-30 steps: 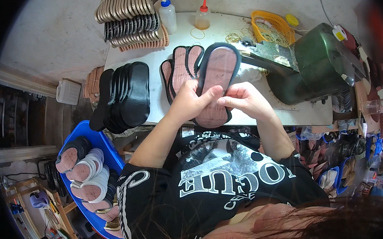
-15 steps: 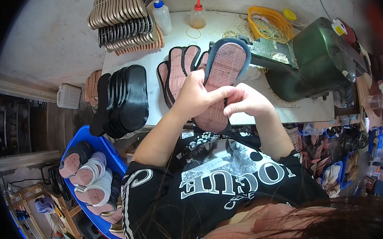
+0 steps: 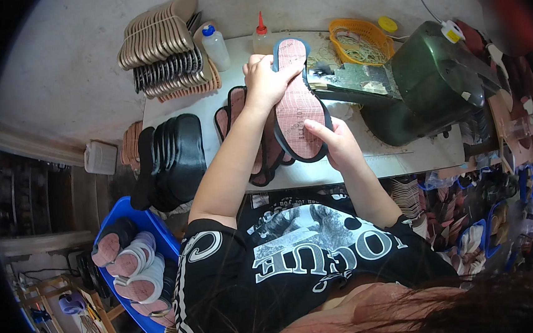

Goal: Inspecting and assembling shoe insole components at a workbench.

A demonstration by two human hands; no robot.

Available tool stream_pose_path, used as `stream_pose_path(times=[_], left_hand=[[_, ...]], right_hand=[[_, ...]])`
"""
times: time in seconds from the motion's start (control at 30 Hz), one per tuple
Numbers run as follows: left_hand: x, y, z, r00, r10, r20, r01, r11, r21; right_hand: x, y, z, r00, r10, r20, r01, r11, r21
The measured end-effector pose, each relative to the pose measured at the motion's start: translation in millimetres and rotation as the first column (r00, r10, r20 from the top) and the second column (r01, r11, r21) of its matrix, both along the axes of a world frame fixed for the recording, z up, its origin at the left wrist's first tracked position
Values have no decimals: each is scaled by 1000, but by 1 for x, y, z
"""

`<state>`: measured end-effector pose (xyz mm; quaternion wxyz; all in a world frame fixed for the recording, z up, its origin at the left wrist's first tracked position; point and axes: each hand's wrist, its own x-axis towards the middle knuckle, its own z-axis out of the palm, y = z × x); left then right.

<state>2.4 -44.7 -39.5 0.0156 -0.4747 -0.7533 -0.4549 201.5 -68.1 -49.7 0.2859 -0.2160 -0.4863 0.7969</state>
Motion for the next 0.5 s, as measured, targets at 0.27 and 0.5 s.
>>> stream_pose_path(times=[0.27, 0.5], left_hand=[[10, 28, 11, 996, 31, 84, -15, 981, -193], [2, 37, 33, 989, 22, 146, 33, 931, -365]], right_hand=[[18, 4, 17, 996, 82, 20, -77, 982, -174], [-6, -4, 6, 994, -85, -64, 67, 969, -239]])
